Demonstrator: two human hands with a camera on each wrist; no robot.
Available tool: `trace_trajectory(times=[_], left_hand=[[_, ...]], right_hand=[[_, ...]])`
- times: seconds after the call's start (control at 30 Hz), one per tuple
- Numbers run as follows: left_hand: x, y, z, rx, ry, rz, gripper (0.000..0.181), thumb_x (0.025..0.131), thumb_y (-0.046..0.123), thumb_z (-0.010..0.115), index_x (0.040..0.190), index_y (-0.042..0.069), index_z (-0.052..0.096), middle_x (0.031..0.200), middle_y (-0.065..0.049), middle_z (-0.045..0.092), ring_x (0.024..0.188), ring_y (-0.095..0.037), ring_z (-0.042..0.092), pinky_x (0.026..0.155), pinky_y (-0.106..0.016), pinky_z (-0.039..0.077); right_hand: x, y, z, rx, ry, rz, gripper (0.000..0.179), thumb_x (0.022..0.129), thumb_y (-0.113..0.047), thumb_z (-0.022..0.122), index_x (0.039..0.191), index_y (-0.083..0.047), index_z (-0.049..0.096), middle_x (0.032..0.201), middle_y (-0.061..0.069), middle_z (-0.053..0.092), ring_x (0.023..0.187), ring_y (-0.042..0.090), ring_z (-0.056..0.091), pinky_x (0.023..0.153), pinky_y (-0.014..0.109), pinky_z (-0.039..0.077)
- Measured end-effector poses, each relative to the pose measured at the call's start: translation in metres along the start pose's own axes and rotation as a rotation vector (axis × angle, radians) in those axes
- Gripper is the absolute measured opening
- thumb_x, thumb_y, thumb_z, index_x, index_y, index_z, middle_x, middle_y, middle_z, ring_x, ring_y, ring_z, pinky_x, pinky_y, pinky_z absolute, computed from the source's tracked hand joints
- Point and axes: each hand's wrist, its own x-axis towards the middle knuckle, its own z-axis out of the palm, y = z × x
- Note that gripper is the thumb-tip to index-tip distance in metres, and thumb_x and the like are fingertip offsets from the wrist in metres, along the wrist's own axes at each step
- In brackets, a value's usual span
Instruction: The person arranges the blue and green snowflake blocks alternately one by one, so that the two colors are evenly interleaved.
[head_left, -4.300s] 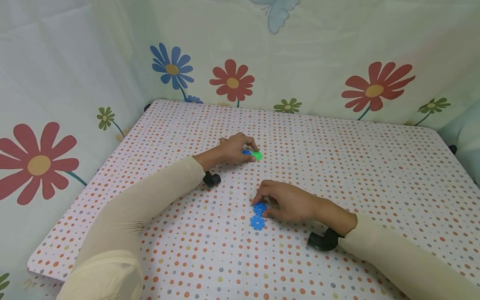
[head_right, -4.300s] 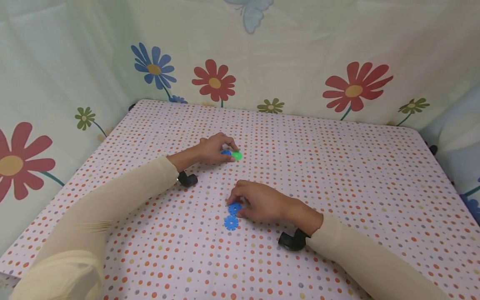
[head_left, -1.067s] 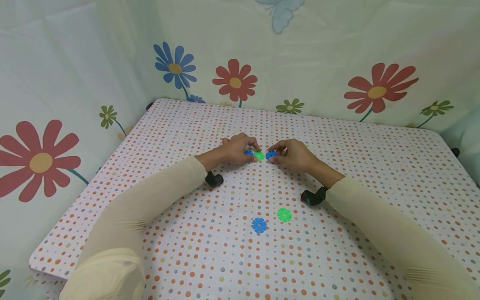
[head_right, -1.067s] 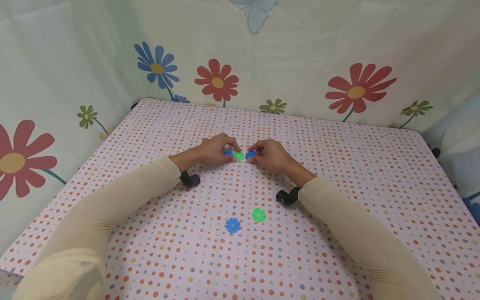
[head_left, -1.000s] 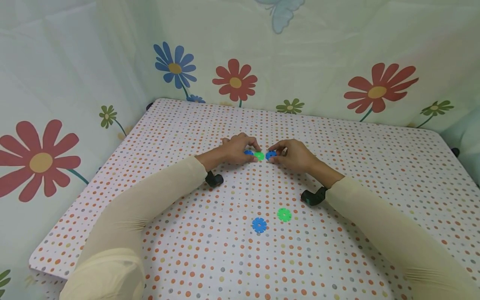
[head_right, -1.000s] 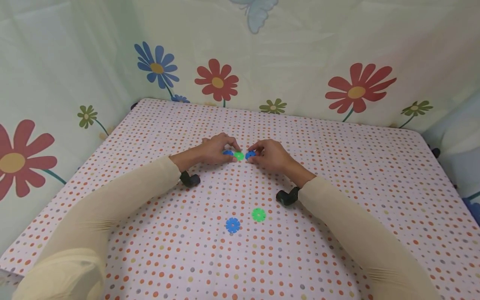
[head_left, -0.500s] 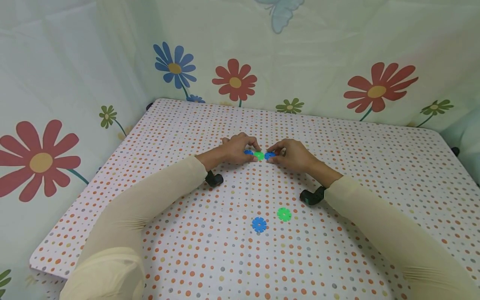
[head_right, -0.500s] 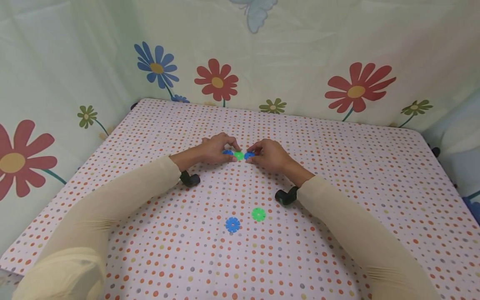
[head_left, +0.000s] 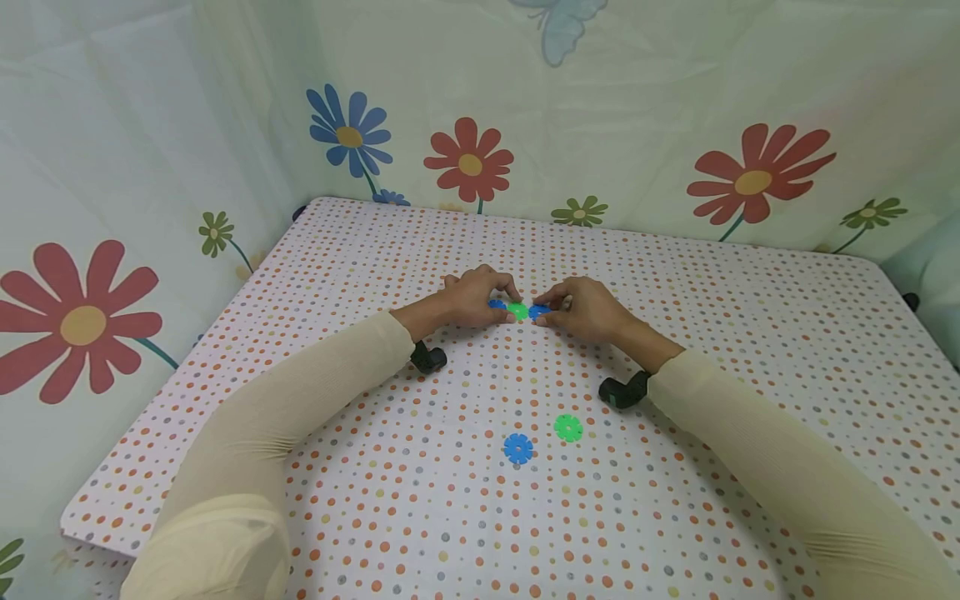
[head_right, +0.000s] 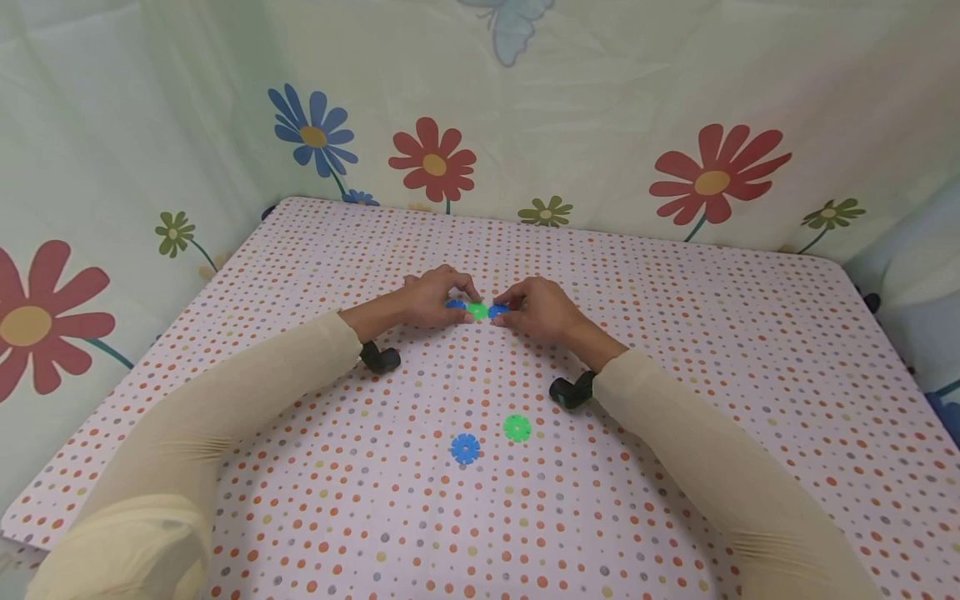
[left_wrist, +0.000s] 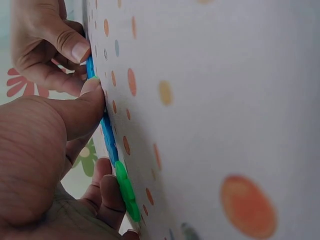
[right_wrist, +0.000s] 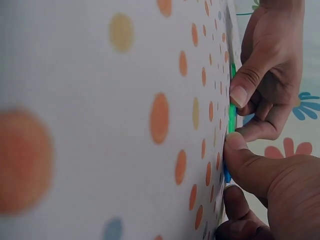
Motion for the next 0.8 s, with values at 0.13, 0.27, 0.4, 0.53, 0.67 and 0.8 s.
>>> trace_trajectory(times=[0.13, 0.27, 0.4, 0.53, 0.67, 0.8], left_hand=[[0.000, 0.000, 0.000, 0.000, -0.003, 0.000, 0.026, 0.094, 0.037, 0.067, 0.118, 0.030, 0.063, 0.140, -0.003, 0.048, 0.131, -0.026, 0.044, 0.102, -0.057, 0.024], [0.000, 0.000, 0.000, -0.004, -0.003, 0.000, 0.026, 0.094, 0.037, 0.067, 0.118, 0.029, 0.063, 0.140, -0.002, 0.048, 0.132, -0.026, 0.043, 0.102, -0.058, 0.024], [0.000, 0.000, 0.001, -0.008, -0.001, -0.002, 0.025, 0.094, 0.037, 0.067, 0.117, 0.029, 0.063, 0.141, -0.001, 0.048, 0.134, -0.026, 0.042, 0.103, -0.058, 0.023], [0.000, 0.000, 0.001, -0.008, 0.002, -0.003, 0.025, 0.094, 0.038, 0.067, 0.117, 0.030, 0.063, 0.139, -0.001, 0.049, 0.131, -0.026, 0.043, 0.102, -0.058, 0.023], [0.000, 0.000, 0.001, -0.009, 0.004, -0.003, 0.026, 0.094, 0.038, 0.067, 0.118, 0.030, 0.063, 0.138, -0.001, 0.049, 0.129, -0.026, 0.044, 0.102, -0.057, 0.024], [0.000, 0.000, 0.001, -0.008, 0.002, -0.005, 0.025, 0.094, 0.038, 0.067, 0.118, 0.030, 0.063, 0.138, -0.002, 0.049, 0.129, -0.025, 0.045, 0.102, -0.057, 0.023]], right_hand=[[0.000, 0.001, -0.001, 0.017, 0.002, 0.019, 0.036, 0.087, -0.028, 0.077, 0.118, -0.012, 0.073, 0.100, 0.008, 0.069, 0.076, 0.018, 0.054, 0.062, 0.029, 0.042], [0.000, 0.004, -0.003, 0.039, -0.021, 0.029, 0.038, 0.087, -0.029, 0.077, 0.121, -0.013, 0.071, 0.098, 0.009, 0.068, 0.075, 0.018, 0.054, 0.063, 0.029, 0.042], [0.000, 0.008, -0.005, 0.051, -0.047, 0.033, 0.040, 0.088, -0.030, 0.076, 0.123, -0.014, 0.069, 0.101, 0.008, 0.066, 0.080, 0.019, 0.058, 0.067, 0.030, 0.045], [0.000, 0.013, -0.007, 0.074, -0.052, 0.048, 0.038, 0.088, -0.030, 0.075, 0.122, -0.014, 0.069, 0.104, 0.009, 0.066, 0.080, 0.019, 0.059, 0.067, 0.030, 0.045], [0.000, 0.015, -0.007, 0.094, -0.052, 0.051, 0.035, 0.089, -0.028, 0.075, 0.119, -0.012, 0.071, 0.106, 0.011, 0.067, 0.080, 0.019, 0.059, 0.065, 0.030, 0.046], [-0.001, 0.014, -0.007, 0.103, -0.050, 0.047, 0.034, 0.089, -0.028, 0.075, 0.118, -0.011, 0.072, 0.104, 0.011, 0.068, 0.080, 0.019, 0.059, 0.065, 0.030, 0.046]])
